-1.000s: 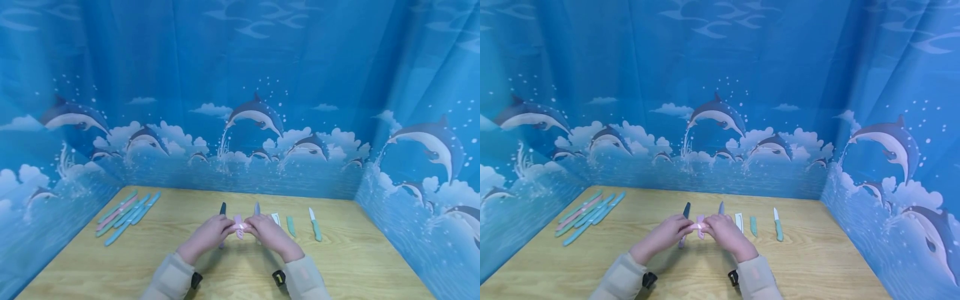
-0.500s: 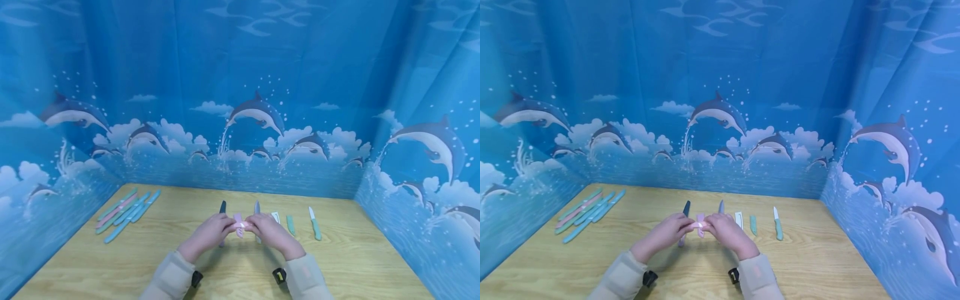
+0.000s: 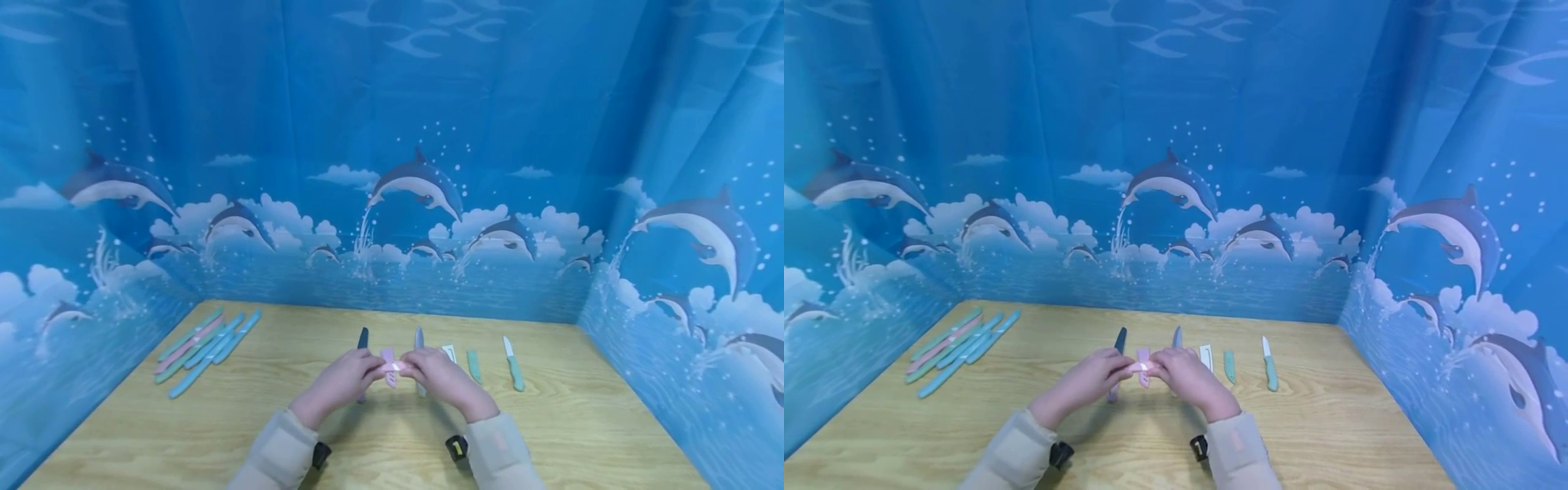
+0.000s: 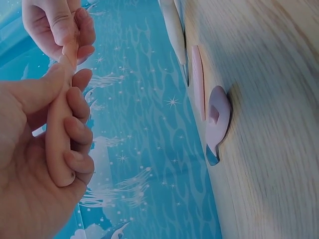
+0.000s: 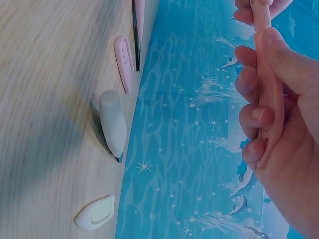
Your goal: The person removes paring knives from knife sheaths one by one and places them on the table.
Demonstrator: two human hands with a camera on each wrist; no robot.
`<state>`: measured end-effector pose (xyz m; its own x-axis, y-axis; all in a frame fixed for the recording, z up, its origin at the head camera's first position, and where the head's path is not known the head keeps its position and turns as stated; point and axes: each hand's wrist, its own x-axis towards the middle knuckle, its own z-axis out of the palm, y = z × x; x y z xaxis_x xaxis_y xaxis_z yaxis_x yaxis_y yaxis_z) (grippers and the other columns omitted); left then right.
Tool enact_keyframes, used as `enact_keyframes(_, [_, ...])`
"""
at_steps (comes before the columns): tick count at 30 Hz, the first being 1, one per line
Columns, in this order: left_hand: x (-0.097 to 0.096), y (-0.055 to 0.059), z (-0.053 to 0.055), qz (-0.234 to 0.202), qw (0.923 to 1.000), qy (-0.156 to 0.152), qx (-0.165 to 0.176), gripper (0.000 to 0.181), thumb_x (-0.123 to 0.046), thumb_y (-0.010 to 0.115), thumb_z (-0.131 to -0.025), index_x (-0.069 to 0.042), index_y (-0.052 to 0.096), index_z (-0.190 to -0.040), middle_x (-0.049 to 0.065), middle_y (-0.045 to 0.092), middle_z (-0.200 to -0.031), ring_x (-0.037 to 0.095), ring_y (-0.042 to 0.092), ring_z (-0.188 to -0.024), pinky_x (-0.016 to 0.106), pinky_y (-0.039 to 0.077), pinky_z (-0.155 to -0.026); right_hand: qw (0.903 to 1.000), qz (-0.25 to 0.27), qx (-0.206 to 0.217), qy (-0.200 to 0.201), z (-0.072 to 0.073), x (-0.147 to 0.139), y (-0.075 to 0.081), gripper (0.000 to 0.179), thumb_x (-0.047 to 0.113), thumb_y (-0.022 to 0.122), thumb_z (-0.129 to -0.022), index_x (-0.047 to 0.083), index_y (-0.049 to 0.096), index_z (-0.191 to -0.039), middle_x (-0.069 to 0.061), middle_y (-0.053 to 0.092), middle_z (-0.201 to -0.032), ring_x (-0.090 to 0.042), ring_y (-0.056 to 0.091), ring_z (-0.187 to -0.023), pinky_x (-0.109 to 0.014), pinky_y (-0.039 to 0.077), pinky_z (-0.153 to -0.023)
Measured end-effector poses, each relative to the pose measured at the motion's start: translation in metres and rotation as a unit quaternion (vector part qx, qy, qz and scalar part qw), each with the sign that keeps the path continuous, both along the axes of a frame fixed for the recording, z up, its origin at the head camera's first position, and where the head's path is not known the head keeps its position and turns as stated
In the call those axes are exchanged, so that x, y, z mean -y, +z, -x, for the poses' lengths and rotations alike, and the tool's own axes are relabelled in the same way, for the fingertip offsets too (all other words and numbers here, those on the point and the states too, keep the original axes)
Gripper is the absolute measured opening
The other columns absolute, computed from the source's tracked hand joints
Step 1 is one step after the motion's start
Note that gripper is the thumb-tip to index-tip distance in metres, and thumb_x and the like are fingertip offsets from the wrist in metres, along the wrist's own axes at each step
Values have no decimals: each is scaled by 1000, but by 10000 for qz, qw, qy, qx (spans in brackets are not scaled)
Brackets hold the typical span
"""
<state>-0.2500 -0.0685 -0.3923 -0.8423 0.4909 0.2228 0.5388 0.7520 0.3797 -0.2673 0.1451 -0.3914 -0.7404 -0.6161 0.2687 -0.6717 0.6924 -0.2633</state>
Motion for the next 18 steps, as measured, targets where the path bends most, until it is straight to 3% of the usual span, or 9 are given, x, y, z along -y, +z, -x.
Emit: enact_keyframes(18, [1, 0, 0, 8, 10000, -44, 68, 29, -28, 57, -97, -10, 68, -116, 2, 66, -100, 15, 61, -90, 37, 55, -83, 9999, -5, 140, 55, 0, -1, 0, 19, 22, 60, -95, 8, 68, -105, -2, 71, -97, -15, 65, -87, -32, 55, -81])
